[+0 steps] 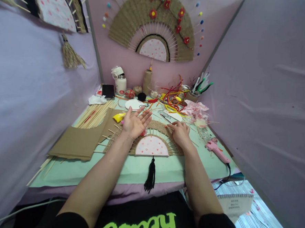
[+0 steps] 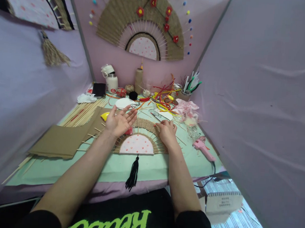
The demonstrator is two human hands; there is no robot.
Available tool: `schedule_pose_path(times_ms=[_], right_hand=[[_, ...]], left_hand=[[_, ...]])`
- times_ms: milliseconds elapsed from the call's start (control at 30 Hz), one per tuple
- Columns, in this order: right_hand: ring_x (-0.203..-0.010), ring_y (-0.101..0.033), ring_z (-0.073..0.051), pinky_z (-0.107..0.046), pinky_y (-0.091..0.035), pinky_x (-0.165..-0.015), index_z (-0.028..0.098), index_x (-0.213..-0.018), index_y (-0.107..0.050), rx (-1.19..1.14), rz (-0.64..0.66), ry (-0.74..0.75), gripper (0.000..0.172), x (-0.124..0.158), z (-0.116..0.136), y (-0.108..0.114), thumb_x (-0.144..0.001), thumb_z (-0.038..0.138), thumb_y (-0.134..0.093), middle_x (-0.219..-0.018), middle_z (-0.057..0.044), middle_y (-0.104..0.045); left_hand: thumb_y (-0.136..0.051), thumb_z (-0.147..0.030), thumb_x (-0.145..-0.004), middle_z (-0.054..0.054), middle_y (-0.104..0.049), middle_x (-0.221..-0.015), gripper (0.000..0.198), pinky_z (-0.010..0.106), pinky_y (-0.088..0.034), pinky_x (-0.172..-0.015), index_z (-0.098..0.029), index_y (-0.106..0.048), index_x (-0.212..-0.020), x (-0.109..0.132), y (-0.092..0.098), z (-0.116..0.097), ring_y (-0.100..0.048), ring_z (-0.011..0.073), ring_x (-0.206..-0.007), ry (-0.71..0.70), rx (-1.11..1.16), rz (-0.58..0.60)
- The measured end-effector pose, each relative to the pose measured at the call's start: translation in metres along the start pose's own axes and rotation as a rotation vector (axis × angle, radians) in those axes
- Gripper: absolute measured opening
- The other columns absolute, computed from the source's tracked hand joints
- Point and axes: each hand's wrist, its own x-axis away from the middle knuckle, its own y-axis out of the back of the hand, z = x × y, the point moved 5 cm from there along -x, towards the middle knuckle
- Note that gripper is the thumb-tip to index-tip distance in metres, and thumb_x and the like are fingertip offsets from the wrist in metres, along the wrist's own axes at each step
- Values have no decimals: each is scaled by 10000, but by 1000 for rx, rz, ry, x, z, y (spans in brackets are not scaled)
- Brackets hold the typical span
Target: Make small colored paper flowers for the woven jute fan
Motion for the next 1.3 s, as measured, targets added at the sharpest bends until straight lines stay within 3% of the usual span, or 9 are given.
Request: schedule_pose_path(times_ms=[500, 700, 967, 1033, 1133, 1200, 1267, 1300], right_hand=[[-1055, -427, -249, -434, -265, -892, 361, -1041, -728, -12, 40, 16, 369, 0, 5, -4, -884, 134, -483, -1131, -64, -624], [-1031, -431, -236, -410, -271, -875, 317, -1016, -736, -24, -31, 41, 291, 0, 8, 0, -908, 216, -486, -1114, -69, -631], [-1062, -446, -253, -414, -287, -880, 323, -1074, -711, -14, -27, 38, 309, 1, 4, -4, -879, 184, -515, -1156, -69, -621], [-1085, -448, -265, -421, -296, -891, 296, -1140, -680, -38, -90, 14, 335, 1, 7, 5, -875, 176, -512, -1185, -81, -610], [-1095, -465, -270, -420, -318, -894, 278, -1170, -658, -130, -157, 6, 369, 1, 20, 20, -872, 143, -489, -1186, -84, -615], [-1084, -481, -265, -416, -335, -898, 279, -1149, -665, -217, -162, 50, 345, 0, 37, 26, -876, 158, -494, -1175, -76, -625], [-1074, -496, -264, -423, -348, -902, 281, -1119, -677, -285, -137, 96, 315, -2, 54, 26, -880, 178, -499, -1151, -70, -641], [-1068, -503, -266, -431, -352, -905, 281, -1104, -683, -310, -125, 110, 301, -3, 62, 25, -882, 188, -503, -1133, -69, -650]], left_hand=[[-423, -565, -879, 125, -692, -997, 515, 343, -529, -857, -154, -613, -1122, -1, 2, 1, -672, 224, -987, 5, -10, 15], [-427, -548, -879, 126, -692, -989, 490, 339, -529, -858, -145, -620, -1082, 0, 1, 0, -674, 221, -976, 4, -11, 5], [-460, -539, -860, 99, -679, -976, 470, 328, -509, -883, -147, -598, -1080, 1, -2, -5, -665, 185, -962, -49, -142, -12], [-523, -527, -829, 88, -673, -984, 460, 328, -502, -875, -157, -591, -1094, 2, 0, -12, -666, 179, -935, -105, -334, -42], [-662, -473, -738, 88, -660, -1053, 512, 340, -474, -894, -168, -592, -1144, 7, 2, -28, -644, 195, -958, -258, -923, -46], [-736, -445, -663, 103, -637, -1155, 587, 361, -435, -950, -174, -604, -1167, 11, 0, -30, -590, 239, -1079, -276, -1410, 82], [-784, -396, -598, 105, -599, -1242, 652, 374, -392, -1001, -191, -607, -1191, 15, 3, -24, -523, 275, -1178, -180, -1810, 242], [-792, -372, -585, 108, -588, -1254, 666, 382, -385, -1005, -192, -606, -1198, 15, 7, -22, -506, 290, -1192, -138, -1965, 267]])
